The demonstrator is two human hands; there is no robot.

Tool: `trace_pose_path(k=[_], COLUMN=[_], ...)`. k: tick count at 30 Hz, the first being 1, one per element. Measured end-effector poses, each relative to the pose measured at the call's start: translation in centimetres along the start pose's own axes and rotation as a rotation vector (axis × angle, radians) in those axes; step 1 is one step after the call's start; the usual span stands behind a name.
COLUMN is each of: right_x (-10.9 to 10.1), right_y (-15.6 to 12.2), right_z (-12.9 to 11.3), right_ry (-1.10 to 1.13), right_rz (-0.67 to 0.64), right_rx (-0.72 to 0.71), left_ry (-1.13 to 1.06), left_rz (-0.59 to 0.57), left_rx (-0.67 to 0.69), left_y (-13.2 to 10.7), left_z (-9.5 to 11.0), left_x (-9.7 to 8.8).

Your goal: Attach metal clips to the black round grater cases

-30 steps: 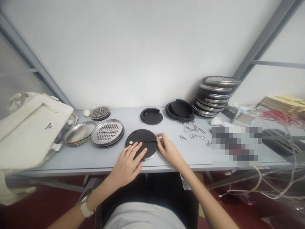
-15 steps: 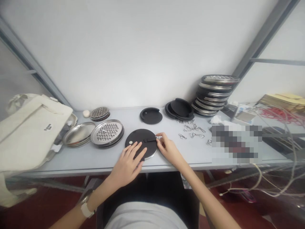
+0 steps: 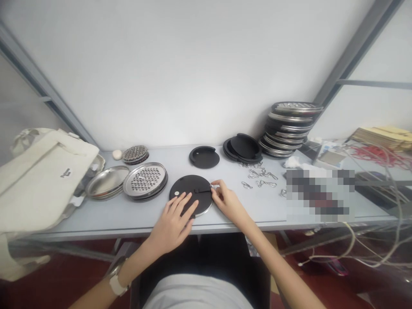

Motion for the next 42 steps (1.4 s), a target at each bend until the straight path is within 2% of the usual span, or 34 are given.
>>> trace_pose_path(k=[22,30,42], right_x=[-0.2,0.01,0.11], right_y=[-0.03,0.02,-0.01], right_z=[-0.28,-0.33,-0.23], right_ry=[-0.024,-0.004,0.009], right_rz=[0.009,-0.007,-0.006], right_rx=[-0.007,-0.008,-0.015], left_ry=[0.01,0.0,0.004], left_rz=[0.031,-0.009,-0.006], left_rx=[-0.002,-0.011,-0.004], left_y=[-0.09,-0.13,-0.1], left_z=[0.08,-0.02,0.0], left_x=[-0.05,0.23,0.21])
Point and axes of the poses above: each hand's wrist, its own y-axis towards the middle knuckle, its own x-axis out of the palm, z = x × y, the point moved 7 cm from there along y, towards the middle knuckle, and after that the axes turned 10 degrees about -y, right-handed, at the moved point
